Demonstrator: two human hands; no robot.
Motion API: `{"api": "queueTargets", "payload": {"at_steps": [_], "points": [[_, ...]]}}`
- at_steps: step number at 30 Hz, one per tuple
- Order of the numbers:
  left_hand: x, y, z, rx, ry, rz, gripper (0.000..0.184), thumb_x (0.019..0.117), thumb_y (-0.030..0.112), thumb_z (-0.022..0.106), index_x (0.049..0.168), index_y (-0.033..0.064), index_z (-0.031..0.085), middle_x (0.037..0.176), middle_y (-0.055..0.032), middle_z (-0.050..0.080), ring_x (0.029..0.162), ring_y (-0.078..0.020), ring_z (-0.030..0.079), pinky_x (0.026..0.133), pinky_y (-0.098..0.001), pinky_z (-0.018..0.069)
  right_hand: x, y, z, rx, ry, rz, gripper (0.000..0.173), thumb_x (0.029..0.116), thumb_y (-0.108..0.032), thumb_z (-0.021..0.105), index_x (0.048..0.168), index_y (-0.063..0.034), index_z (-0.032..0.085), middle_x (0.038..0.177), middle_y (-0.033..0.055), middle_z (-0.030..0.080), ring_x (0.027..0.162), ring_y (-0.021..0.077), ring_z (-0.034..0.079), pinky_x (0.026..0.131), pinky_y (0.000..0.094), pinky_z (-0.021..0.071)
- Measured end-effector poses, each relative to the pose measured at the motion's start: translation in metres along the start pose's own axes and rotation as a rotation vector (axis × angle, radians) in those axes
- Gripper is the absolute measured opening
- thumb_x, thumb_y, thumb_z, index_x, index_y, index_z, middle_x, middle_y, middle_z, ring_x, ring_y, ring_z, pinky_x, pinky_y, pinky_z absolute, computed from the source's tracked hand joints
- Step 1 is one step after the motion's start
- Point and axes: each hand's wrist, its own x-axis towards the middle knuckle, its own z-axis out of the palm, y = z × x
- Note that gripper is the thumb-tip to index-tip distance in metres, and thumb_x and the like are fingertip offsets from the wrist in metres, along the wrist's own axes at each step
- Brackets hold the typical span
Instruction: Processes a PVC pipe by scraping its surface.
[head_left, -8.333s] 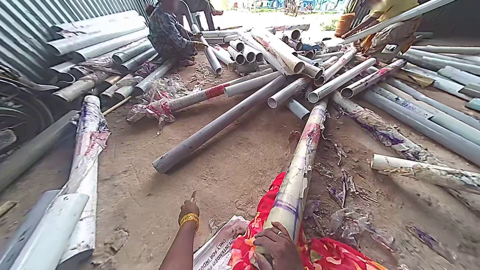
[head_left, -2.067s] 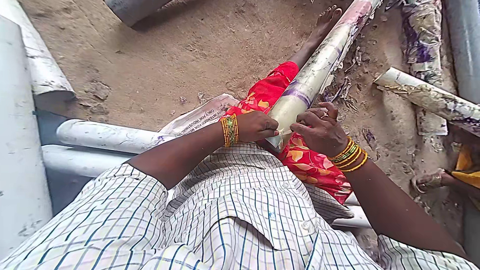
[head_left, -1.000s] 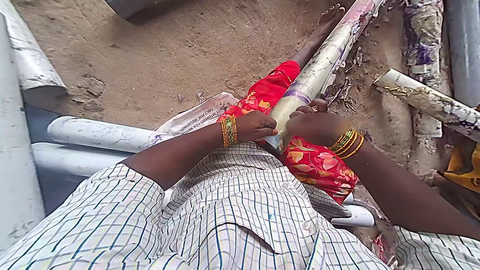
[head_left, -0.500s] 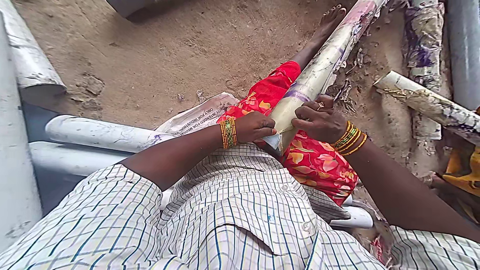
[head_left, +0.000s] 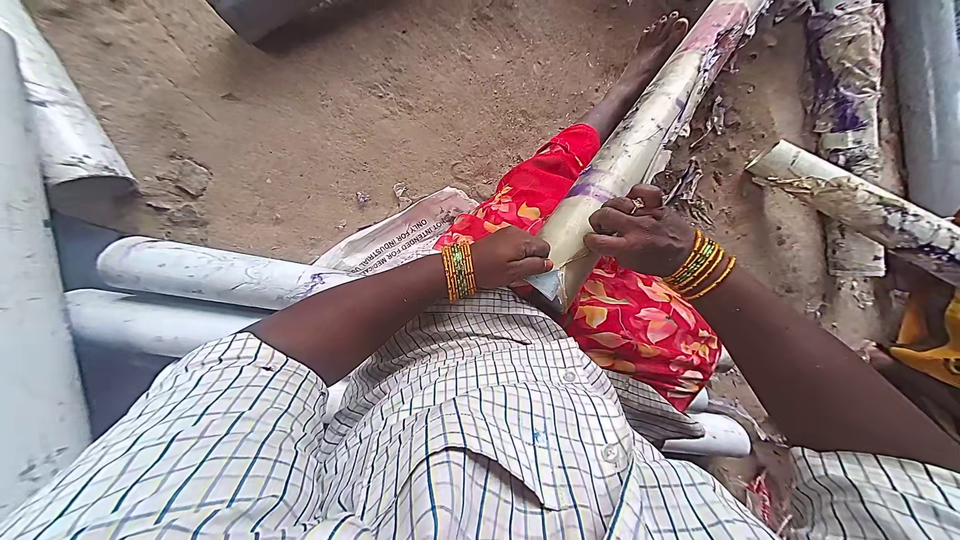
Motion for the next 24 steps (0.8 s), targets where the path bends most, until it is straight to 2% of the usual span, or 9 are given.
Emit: {"api": "queueTargets", "payload": {"at_steps": [4, 6, 9, 12, 15, 17, 20, 22, 24], "points": [[-0.002, 0.013, -0.003, 0.129, -0.037, -0.098, 0.033, 0.1039, 0.013, 0.048, 0.075, 0.0009, 0.060, 0.065, -0.0049, 0.053, 0.060, -0.0133, 0.054, 0.056, -0.0300, 0.0430, -0.010, -0.003, -0.002, -0.006, 0.008, 0.093, 0.022, 0.0995, -0.009, 0.050, 0.095, -0.0161, 0.070, 0.084, 0.0099, 0.062, 0.088, 0.0297, 0.061, 0.096, 0.0489, 0.0368], [0.004, 0.040, -0.005, 0.359, -0.144, -0.258, 0.030, 0.1070, 0.019, 0.049, 0.090, -0.0014, 0.064, 0.082, -0.0138, 0.061, 0.076, -0.0268, 0.065, 0.066, -0.0433, 0.0527, -0.018, -0.011, -0.008, -0.009, 0.031, 0.217, 0.021, 0.0988, -0.009, 0.052, 0.095, -0.0138, 0.072, 0.088, 0.0114, 0.065, 0.090, 0.0311, 0.063, 0.097, 0.0503, 0.0377], [0.021, 0.070, 0.006, 0.588, -0.252, -0.443, 0.036, 0.1062, 0.033, 0.050, 0.109, 0.0013, 0.065, 0.101, -0.0177, 0.065, 0.092, -0.0357, 0.069, 0.073, -0.0510, 0.0553, -0.029, -0.023, -0.011, 0.089, 0.189, 0.512, 0.028, 0.1046, -0.014, 0.047, 0.100, -0.0023, 0.071, 0.099, 0.0209, 0.071, 0.100, 0.0363, 0.066, 0.098, 0.0523, 0.0410], [0.047, 0.086, 0.012, 0.609, -0.388, -0.578, 0.054, 0.1076, 0.051, 0.046, 0.114, 0.0014, 0.066, 0.105, -0.0197, 0.066, 0.098, -0.0384, 0.068, 0.077, -0.0544, 0.0539, -0.022, -0.041, -0.005, 0.221, 0.362, 0.720, 0.034, 0.1065, -0.015, 0.045, 0.105, 0.0091, 0.068, 0.103, 0.0286, 0.069, 0.102, 0.0388, 0.067, 0.093, 0.0500, 0.0508], [0.064, 0.098, 0.010, 0.605, -0.577, -0.675, 0.059, 0.1070, 0.054, 0.045, 0.112, 0.0003, 0.068, 0.104, -0.0204, 0.069, 0.101, -0.0389, 0.068, 0.079, -0.0582, 0.0529, -0.011, -0.064, -0.009, 0.271, 0.413, 0.829, 0.033, 0.1068, -0.014, 0.045, 0.109, 0.0126, 0.065, 0.101, 0.0257, 0.067, 0.094, 0.0255, 0.067, 0.088, 0.0336, 0.0549], [0.066, 0.097, 0.010, 0.592, -0.648, -0.649, 0.057, 0.1084, 0.051, 0.044, 0.109, -0.0001, 0.069, 0.103, -0.0209, 0.069, 0.103, -0.0397, 0.068, 0.081, -0.0606, 0.0517, -0.009, -0.078, -0.014, 0.335, 0.432, 0.964, 0.031, 0.1068, -0.012, 0.045, 0.113, 0.0130, 0.062, 0.098, 0.0210, 0.066, 0.086, 0.0152, 0.064, 0.081, 0.0274, 0.0539], [0.062, 0.080, 0.011, 0.583, -0.680, -0.443, 0.055, 0.1123, 0.042, 0.037, 0.098, -0.0017, 0.067, 0.091, -0.0206, 0.067, 0.094, -0.0396, 0.068, 0.077, -0.0595, 0.0500, -0.017, -0.092, -0.012, 0.505, 0.505, 1.257, 0.027, 0.1082, -0.017, 0.043, 0.111, 0.0035, 0.060, 0.079, 0.0001, 0.055, 0.062, 0.0006, 0.049, 0.058, 0.0198, 0.0453], [0.057, 0.068, 0.014, 0.560, -0.631, -0.329, 0.053, 0.1129, 0.036, 0.037, 0.090, -0.0028, 0.064, 0.083, -0.0196, 0.065, 0.085, -0.0383, 0.067, 0.072, -0.0574, 0.0492, -0.027, -0.097, -0.007, 0.574, 0.559, 1.387, 0.026, 0.1092, -0.019, 0.042, 0.109, 0.0007, 0.059, 0.074, -0.0049, 0.051, 0.058, -0.0017, 0.047, 0.056, 0.0188, 0.0442], [0.054, 0.065, 0.020, 0.525, -0.579, -0.325, 0.052, 0.1131, 0.033, 0.035, 0.088, -0.0040, 0.062, 0.083, -0.0196, 0.064, 0.084, -0.0372, 0.066, 0.072, -0.0548, 0.0485, -0.035, -0.103, -0.009, 0.639, 0.574, 1.505, 0.025, 0.1092, -0.016, 0.044, 0.113, 0.0035, 0.059, 0.077, -0.0022, 0.057, 0.058, -0.0004, 0.050, 0.057, 0.0194, 0.0468]]}}
